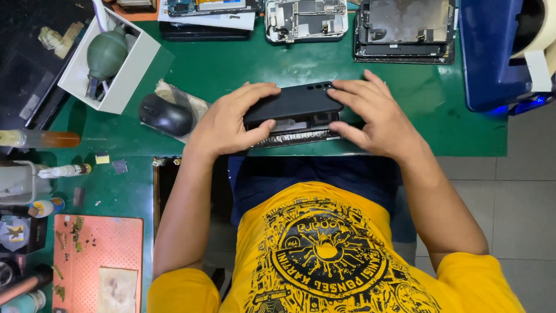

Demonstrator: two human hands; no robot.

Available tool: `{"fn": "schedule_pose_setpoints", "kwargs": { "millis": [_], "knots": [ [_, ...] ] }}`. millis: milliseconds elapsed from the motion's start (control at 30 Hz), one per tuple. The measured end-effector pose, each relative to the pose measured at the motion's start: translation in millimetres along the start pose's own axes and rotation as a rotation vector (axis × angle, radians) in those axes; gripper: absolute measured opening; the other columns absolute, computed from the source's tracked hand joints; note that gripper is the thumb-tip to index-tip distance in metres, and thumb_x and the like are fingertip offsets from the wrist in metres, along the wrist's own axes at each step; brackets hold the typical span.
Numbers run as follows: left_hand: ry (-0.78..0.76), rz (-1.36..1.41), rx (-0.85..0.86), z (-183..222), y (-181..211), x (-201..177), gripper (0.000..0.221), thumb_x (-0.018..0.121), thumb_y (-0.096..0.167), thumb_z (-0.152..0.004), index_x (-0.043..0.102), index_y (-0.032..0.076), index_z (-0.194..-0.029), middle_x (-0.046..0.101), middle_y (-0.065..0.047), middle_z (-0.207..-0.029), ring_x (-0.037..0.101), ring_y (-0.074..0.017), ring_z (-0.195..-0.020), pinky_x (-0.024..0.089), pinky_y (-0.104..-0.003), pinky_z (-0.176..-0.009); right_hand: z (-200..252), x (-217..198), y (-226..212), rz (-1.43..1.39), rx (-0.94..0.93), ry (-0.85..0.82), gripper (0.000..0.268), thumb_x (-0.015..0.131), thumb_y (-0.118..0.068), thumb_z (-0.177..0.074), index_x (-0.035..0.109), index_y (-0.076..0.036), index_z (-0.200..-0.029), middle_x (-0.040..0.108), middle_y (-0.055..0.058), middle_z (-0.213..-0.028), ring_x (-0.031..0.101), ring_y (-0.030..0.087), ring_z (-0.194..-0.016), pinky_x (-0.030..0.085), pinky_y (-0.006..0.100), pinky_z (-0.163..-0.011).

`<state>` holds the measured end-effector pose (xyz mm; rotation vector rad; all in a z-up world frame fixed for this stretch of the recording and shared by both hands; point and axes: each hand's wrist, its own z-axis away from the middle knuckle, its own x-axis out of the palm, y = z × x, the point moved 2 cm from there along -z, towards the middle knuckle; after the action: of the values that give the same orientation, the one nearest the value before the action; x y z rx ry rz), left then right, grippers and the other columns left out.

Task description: Disassembling a smartphone by removing the SIM tray, prying off the back cover, and unscrewing internal components.

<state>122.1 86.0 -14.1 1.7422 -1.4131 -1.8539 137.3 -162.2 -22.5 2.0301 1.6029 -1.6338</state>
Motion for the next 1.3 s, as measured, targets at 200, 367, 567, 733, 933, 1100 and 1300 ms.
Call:
{"fn": "schedule_pose_setpoints", "kwargs": {
  "millis": [200,367,567,733,933,1100,1300],
  "knots": [
    [0.251,0.222,0.030,-6,-10,2,0.037,0.065,0.018,-0.078,0.054,0.009,-0.112,0.061,-0.012,-0.097,0.060,-0.0281,-0.092,0.047,-0.035,-0.079,-2,11,26,-0.030,0.053,0.175,0.023,0.056,-0.005,-0.085,0.060,-0.002,-0.107,0.061,0.011,-0.095,0.059,0.030,-0.088,0.040,0.039,-0.089],
    [0.355,0.218,-0.050,-5,-10,8,0.040,0.057,0.026,-0.085,0.042,0.008,-0.118,0.059,-0.012,-0.103,0.059,-0.0182,-0.098,0.049,-0.028,-0.084,-13,12,13,-0.017,0.114,0.205,0.024,0.053,-0.002,-0.090,0.052,0.004,-0.113,0.060,0.016,-0.103,0.058,0.027,-0.090,0.045,0.033,-0.083],
    [0.463,0.175,-0.129,-1,-21,16,0.048,0.059,0.015,-0.089,0.032,0.015,-0.128,0.063,-0.001,-0.101,0.049,-0.0082,-0.074,0.042,-0.019,-0.063,-10,21,20,0.016,0.139,0.268,0.027,0.055,-0.003,-0.091,0.050,0.004,-0.117,0.059,0.018,-0.102,0.059,0.025,-0.085,0.048,0.032,-0.079],
    [0.466,0.164,-0.162,-1,-23,18,0.046,0.052,0.020,-0.095,0.027,0.015,-0.133,0.060,0.000,-0.101,0.042,-0.0076,-0.063,0.040,-0.018,-0.058,-11,22,19,0.022,0.150,0.274,0.031,0.055,-0.004,-0.092,0.045,0.004,-0.120,0.058,0.021,-0.105,0.060,0.027,-0.089,0.048,0.033,-0.083],
    [0.464,0.069,-0.089,-2,-25,20,0.041,0.054,0.012,-0.093,0.033,0.005,-0.127,0.041,-0.010,-0.131,0.043,-0.0245,-0.124,0.036,-0.033,-0.106,-14,21,15,-0.016,0.151,0.276,0.030,0.056,0.000,-0.091,0.045,0.007,-0.118,0.058,0.022,-0.098,0.059,0.026,-0.084,0.048,0.033,-0.081],
    [0.417,0.052,-0.106,-3,-22,17,0.054,0.068,0.018,-0.084,0.033,0.007,-0.124,0.045,-0.010,-0.123,0.046,-0.0242,-0.113,0.037,-0.033,-0.100,-16,21,13,0.001,0.140,0.282,0.029,0.056,0.001,-0.090,0.046,0.007,-0.117,0.058,0.022,-0.097,0.060,0.025,-0.079,0.049,0.033,-0.079],
    [0.371,0.028,-0.076,-2,-23,18,0.061,0.071,0.012,-0.085,0.028,0.004,-0.128,0.039,-0.009,-0.130,0.043,-0.0259,-0.118,0.037,-0.036,-0.103,-17,20,11,0.038,0.135,0.291,0.024,0.055,0.004,-0.090,0.049,0.008,-0.113,0.059,0.022,-0.094,0.059,0.026,-0.078,0.048,0.033,-0.076]
  ]
}}
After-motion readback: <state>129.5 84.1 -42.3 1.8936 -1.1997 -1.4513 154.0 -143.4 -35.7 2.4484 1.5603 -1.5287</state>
